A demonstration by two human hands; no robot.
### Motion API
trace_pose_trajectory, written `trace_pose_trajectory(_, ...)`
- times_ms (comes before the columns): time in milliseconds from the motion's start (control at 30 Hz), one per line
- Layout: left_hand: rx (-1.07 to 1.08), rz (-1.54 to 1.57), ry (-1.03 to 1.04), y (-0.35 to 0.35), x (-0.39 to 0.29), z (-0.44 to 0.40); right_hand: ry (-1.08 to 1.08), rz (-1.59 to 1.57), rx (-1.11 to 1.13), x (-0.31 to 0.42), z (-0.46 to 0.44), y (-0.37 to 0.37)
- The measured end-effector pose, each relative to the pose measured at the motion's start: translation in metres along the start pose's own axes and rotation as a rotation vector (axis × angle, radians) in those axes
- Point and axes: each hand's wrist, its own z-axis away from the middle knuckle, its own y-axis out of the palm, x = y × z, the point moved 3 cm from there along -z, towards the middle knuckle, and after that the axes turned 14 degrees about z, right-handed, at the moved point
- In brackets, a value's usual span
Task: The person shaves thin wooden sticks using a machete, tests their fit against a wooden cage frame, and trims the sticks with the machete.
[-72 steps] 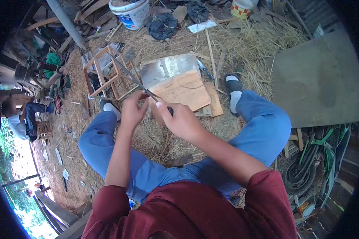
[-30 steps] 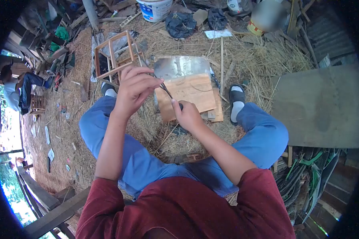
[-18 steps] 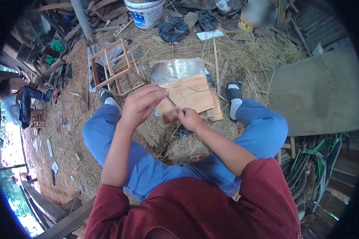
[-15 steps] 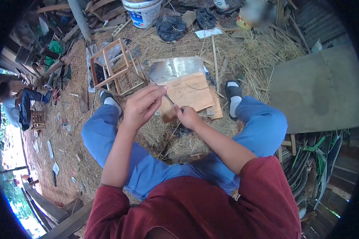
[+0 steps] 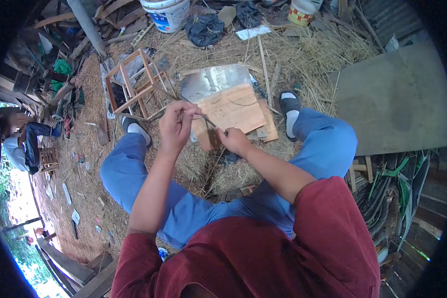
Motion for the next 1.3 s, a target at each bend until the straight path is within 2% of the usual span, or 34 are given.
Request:
trace_pose_trajectory(100, -0.123, 0.173, -0.02, -0.004, 0.018, -0.002, -0.004, 0.0, -0.002, 0.0, 0.0, -0.004)
trace_pose_trajectory(167, -0.113, 0.126, -0.02, -0.01, 0.02, -0.008, -0.003, 0.011, 0.007, -0.001, 0.001, -0.007)
trace_pose_trajectory(233, -0.236, 0.029, -0.084, -0.019, 0.016, -0.016, -0.035, 0.029, -0.058, 0.0, 0.002, -0.01)
trace_pose_trajectory(267, -0.318, 0.104, -0.104, -0.022, 0.017, -0.019, -0.038, 0.031, -0.058, -0.001, 0.003, -0.011)
trace_pose_trajectory(300, -0.32, 0.103, -0.101, -0.025, 0.017, -0.023, -0.035, 0.047, -0.074, 0.0, 0.004, -0.014)
trace_pose_trajectory(367, -0.526, 0.013, -0.053, -0.04, 0.018, -0.03, -0.036, 0.065, -0.094, 0.0, 0.008, -0.021)
trace_pose_trajectory(400, -0.527, 0.012, -0.049, -0.046, 0.022, -0.033, -0.018, 0.059, -0.075, 0.001, 0.011, -0.024)
trace_pose_trajectory(467, -0.761, -0.03, -0.042, -0.066, 0.033, -0.032, -0.003, 0.05, -0.058, 0.001, 0.014, -0.025)
trace_pose_trajectory(500, -0.759, -0.032, -0.037, -0.073, 0.038, -0.031, 0.022, 0.011, -0.069, -0.001, 0.015, -0.025)
trace_pose_trajectory(567, -0.904, 0.125, -0.242, -0.085, 0.058, -0.022, 0.043, -0.029, -0.082, -0.007, 0.013, -0.024)
trace_pose_trajectory(633, -0.945, 0.214, -0.29, -0.083, 0.073, -0.019, 0.131, -0.132, -0.179, -0.021, 0.005, -0.019)
trace_pose_trajectory(700, -1.095, 0.378, -0.365, -0.075, 0.09, -0.015, 0.153, -0.252, -0.223, -0.04, -0.01, -0.008)
trace_pose_trajectory(767, -1.102, 0.363, -0.379, -0.071, 0.108, -0.01, 0.179, -0.37, -0.266, -0.045, -0.013, -0.014)
trace_pose_trajectory(833, -1.186, 0.381, -0.548, -0.062, 0.121, -0.003, 0.323, -0.561, -0.152, -0.04, -0.002, -0.032)
trace_pose_trajectory(900, -1.187, 0.453, -0.599, -0.058, 0.132, 0.005, 0.349, -0.682, -0.153, -0.041, 0.0, -0.037)
trace_pose_trajectory(967, -1.278, 0.593, -0.719, -0.051, 0.144, 0.011, 0.37, -0.804, -0.151, -0.042, 0.003, -0.042)
trace_pose_trajectory(1100, -1.34, 0.734, -0.746, -0.043, 0.184, 0.021, 0.463, -0.942, -0.107, -0.045, 0.013, -0.044)
trace_pose_trajectory(1167, -1.367, 0.843, -0.669, -0.038, 0.202, 0.023, 0.466, -0.955, -0.112, -0.05, 0.013, -0.041)
trace_pose_trajectory(1300, -1.414, 0.875, -0.648, -0.023, 0.2, 0.015, 0.459, -0.954, -0.099, -0.057, 0.014, -0.038)
